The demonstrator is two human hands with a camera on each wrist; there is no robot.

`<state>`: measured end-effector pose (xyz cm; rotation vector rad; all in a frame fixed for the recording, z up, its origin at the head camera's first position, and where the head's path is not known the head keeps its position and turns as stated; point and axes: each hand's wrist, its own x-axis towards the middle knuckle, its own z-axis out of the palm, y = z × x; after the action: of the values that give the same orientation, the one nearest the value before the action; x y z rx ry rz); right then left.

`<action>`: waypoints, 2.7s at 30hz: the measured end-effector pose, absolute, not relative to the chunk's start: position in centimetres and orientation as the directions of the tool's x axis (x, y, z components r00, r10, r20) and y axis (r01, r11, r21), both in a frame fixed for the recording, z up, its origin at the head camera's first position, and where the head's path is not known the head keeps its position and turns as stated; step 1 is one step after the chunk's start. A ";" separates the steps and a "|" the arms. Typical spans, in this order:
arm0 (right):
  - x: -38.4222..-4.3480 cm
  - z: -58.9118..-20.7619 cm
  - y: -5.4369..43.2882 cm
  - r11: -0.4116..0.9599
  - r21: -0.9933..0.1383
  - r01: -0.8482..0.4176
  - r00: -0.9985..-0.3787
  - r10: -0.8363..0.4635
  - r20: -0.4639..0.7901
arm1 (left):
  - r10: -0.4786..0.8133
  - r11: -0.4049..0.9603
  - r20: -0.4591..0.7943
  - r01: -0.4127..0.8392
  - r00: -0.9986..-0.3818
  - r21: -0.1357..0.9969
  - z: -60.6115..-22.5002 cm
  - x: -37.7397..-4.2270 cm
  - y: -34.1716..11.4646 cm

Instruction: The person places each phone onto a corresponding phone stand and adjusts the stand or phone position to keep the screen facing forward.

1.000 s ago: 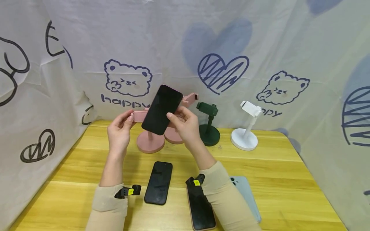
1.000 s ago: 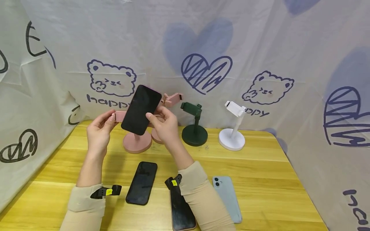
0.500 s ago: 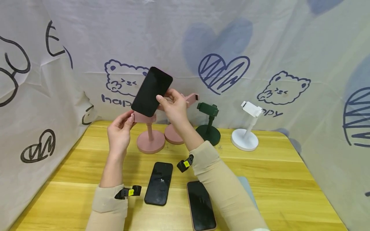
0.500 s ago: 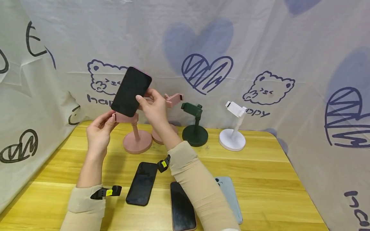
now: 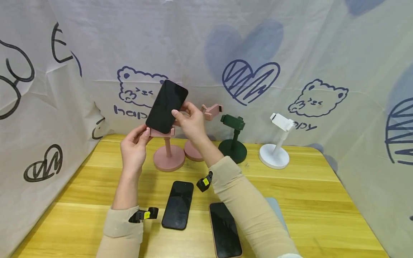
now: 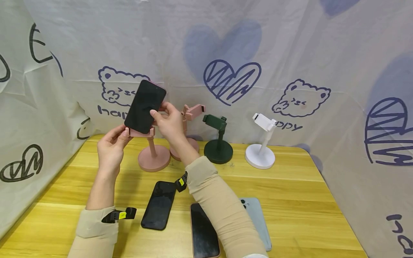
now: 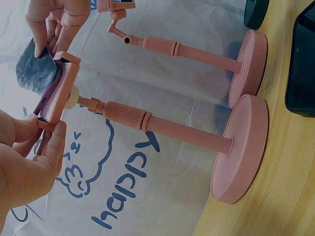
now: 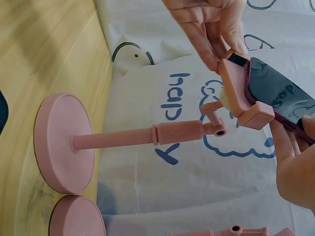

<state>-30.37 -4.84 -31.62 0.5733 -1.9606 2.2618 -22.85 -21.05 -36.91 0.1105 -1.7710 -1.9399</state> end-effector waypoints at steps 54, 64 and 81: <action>-31.7 -32.2 -3.3 0.059 -0.880 -0.471 -0.812 -0.418 0.406 | -0.535 0.191 0.383 0.334 -0.753 0.923 -37.3 -22.7 -20.7; -31.9 -31.7 -2.9 0.099 -0.868 -0.486 -0.807 -0.433 0.402 | -0.541 0.226 0.412 0.345 -0.733 0.911 -37.5 -22.9 -20.6; -32.3 -31.5 -2.4 0.118 -0.856 -0.503 -0.793 -0.458 0.402 | -0.534 0.248 0.432 0.354 -0.727 0.902 -37.4 -22.8 -20.6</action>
<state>-32.26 -2.42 -31.50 0.9976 -2.3200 1.8028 -22.85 -20.55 -37.38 0.1650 -1.8038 -1.5686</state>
